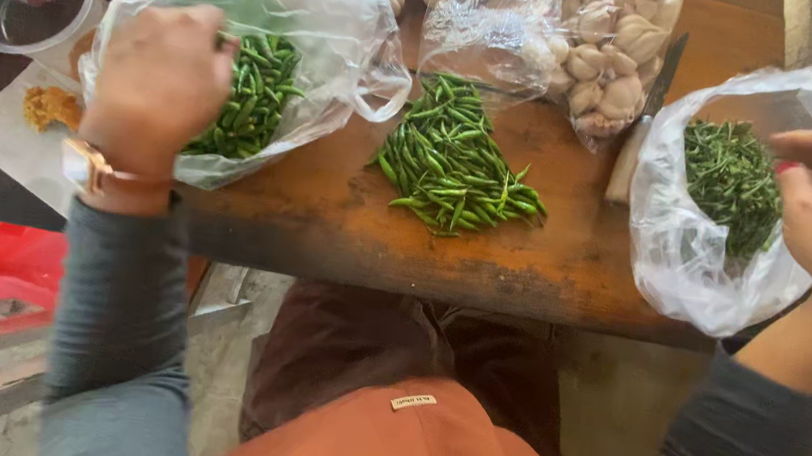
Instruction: The person picks up chili peppers from one bag and removes their stems by hand, then places the stemmed peppers into another bag on a wooden table.
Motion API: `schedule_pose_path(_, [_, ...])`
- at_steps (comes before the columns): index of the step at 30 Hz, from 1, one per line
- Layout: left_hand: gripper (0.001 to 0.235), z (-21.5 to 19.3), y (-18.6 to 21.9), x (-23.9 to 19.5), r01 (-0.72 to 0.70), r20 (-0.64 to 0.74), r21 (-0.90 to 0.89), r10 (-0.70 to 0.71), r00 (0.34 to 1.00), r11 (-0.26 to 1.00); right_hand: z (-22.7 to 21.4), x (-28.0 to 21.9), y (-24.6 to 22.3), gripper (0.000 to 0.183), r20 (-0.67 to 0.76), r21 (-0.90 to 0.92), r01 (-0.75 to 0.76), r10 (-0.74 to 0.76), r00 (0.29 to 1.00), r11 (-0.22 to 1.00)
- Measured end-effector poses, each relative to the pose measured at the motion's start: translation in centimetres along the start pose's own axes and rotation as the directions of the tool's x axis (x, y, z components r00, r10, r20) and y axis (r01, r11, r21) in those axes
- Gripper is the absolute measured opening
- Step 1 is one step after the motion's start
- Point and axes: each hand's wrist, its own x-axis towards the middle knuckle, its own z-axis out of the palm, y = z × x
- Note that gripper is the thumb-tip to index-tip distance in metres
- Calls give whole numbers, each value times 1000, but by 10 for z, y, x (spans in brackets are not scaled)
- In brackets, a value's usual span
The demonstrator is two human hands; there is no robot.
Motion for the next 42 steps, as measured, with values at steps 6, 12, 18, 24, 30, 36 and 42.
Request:
schedule_pose_path(6, [24,47,-56,8,-31,-247,280,104,963,959,41,-16,-31,24,55,-361,612,-640,767,703])
schedule_pose_path(12, [15,29,14,-10,-130,-335,516,339,879,847,126,-10,-61,25,660,71,553,-455,598,830])
schedule_pose_path(18, [20,31,167,27,-509,-231,-620,481,846,598,148,-7,-53,22,559,233,587,-601,571,775])
schedule_pose_path(24, [17,76,199,48,-316,30,-774,531,847,548,153,3,-46,25,491,212,551,-575,654,807])
schedule_pose_path(30, [17,84,203,35,-469,-298,-728,385,873,500,149,-6,-53,12,221,204,318,-360,906,926])
schedule_pose_path(36, [18,78,197,38,-237,-118,-898,316,941,371,148,-5,-51,9,279,525,99,-281,918,845])
schedule_pose_path(42, [15,89,199,38,-62,-46,-997,297,954,47,155,-9,-46,8,275,545,62,-248,929,836])
